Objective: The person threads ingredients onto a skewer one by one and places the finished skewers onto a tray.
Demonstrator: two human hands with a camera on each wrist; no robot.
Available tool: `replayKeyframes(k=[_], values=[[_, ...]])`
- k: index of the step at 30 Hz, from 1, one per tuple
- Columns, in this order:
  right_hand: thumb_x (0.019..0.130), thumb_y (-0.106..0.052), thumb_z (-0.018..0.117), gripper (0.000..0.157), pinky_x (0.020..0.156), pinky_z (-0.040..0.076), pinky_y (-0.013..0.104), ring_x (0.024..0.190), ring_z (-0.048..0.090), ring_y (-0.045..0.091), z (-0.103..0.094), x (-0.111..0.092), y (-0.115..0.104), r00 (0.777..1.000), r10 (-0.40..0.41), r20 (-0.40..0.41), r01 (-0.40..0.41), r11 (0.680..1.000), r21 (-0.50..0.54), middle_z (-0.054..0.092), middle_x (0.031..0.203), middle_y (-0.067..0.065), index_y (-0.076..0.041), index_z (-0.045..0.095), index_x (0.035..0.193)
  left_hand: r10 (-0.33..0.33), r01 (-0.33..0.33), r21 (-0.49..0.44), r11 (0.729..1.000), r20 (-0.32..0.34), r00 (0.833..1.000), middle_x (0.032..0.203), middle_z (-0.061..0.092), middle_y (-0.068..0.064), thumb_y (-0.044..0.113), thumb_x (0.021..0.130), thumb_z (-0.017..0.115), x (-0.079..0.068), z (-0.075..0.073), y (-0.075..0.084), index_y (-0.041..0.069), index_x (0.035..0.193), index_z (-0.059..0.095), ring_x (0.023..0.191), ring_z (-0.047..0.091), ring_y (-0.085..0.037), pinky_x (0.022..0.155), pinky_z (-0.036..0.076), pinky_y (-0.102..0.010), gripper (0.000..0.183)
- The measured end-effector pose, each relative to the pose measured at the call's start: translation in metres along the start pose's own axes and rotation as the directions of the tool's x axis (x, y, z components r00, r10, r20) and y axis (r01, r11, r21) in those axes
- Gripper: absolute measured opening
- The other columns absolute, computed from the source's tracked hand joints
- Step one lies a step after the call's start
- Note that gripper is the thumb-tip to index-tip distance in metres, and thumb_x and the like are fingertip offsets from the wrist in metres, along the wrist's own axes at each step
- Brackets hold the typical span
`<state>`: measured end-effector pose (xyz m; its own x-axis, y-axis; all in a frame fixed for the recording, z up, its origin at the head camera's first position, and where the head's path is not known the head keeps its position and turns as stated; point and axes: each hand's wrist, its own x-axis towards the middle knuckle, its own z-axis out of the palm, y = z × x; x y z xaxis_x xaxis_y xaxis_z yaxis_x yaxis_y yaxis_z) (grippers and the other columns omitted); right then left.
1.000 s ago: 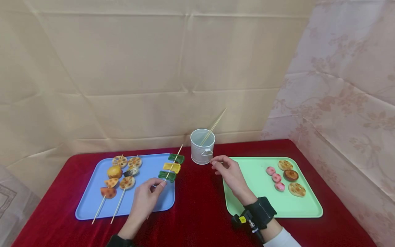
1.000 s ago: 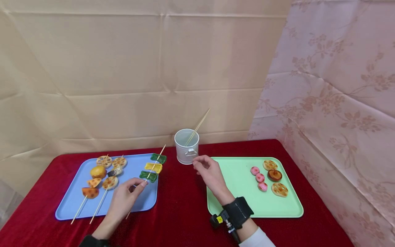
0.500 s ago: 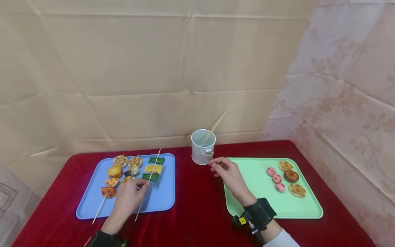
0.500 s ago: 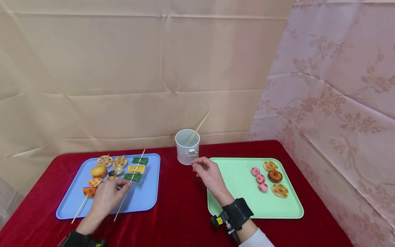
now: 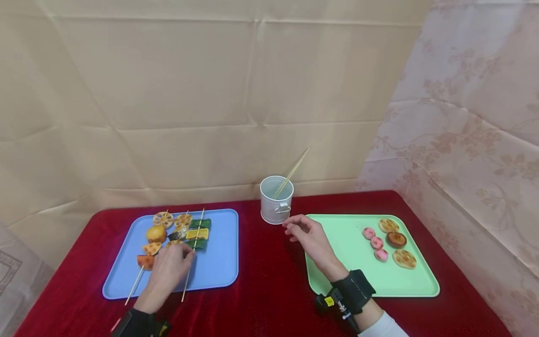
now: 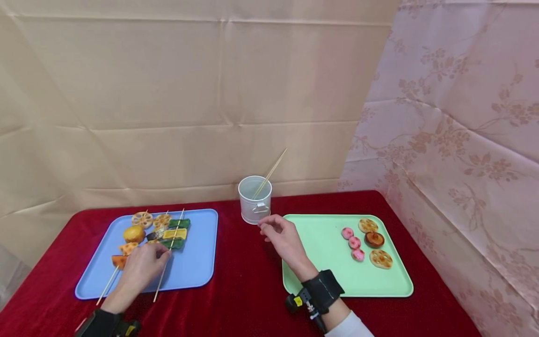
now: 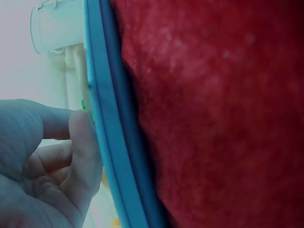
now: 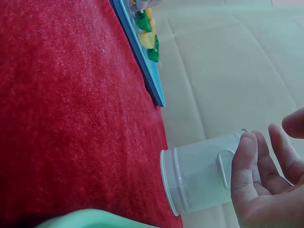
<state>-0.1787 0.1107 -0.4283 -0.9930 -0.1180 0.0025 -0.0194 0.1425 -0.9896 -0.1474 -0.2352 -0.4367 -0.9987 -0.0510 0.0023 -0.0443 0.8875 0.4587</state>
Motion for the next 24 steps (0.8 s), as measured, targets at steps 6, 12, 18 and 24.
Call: replayKeyframes(k=[6,12,18,24], values=[[0.101,-0.01,0.062,0.019,0.082,0.056,0.028,0.098,0.066,0.027,0.0004,0.0003,0.0015,1.0,0.0,0.01,0.0,1.0,0.012,0.067,0.115,0.025,0.001,0.069,0.115,0.009,-0.009,-0.021,1.0,0.011,1.0,0.073,0.068,-0.006,0.007,0.093,0.073,0.0009,0.0005,-0.0008,-0.005,0.092,0.077,0.064,0.053,-0.019,0.058,0.043,-0.036,0.013],[0.101,-0.011,0.062,0.019,0.082,0.056,0.028,0.099,0.066,0.028,0.0002,-0.0005,0.0014,1.0,0.0,0.02,-0.001,1.0,0.004,0.067,0.115,0.025,0.0,0.069,0.115,0.021,-0.02,-0.069,0.997,0.022,1.0,0.071,0.065,-0.003,0.007,0.094,0.072,0.0006,0.0031,0.0033,-0.004,0.095,0.078,0.061,0.05,-0.017,0.053,0.035,-0.03,0.013],[0.101,-0.01,0.061,0.018,0.081,0.056,0.029,0.098,0.066,0.028,0.0012,-0.0009,0.0024,1.0,0.008,0.03,-0.008,1.0,-0.014,0.067,0.115,0.026,-0.002,0.069,0.114,0.027,-0.025,-0.073,0.997,0.033,0.999,0.071,0.066,-0.004,0.006,0.093,0.072,0.0015,0.0053,0.0042,-0.004,0.093,0.078,0.06,0.051,-0.016,0.055,0.037,-0.031,0.012],[0.101,-0.012,0.062,0.018,0.083,0.056,0.03,0.097,0.065,0.025,0.0018,-0.0008,0.0027,0.999,0.03,0.045,-0.029,0.999,-0.027,0.067,0.117,0.025,-0.004,0.069,0.115,-0.004,0.005,-0.041,0.999,0.04,0.999,0.068,0.064,-0.003,0.007,0.093,0.071,0.0026,0.0032,0.0037,-0.003,0.09,0.078,0.06,0.051,-0.017,0.056,0.037,-0.033,0.013]])
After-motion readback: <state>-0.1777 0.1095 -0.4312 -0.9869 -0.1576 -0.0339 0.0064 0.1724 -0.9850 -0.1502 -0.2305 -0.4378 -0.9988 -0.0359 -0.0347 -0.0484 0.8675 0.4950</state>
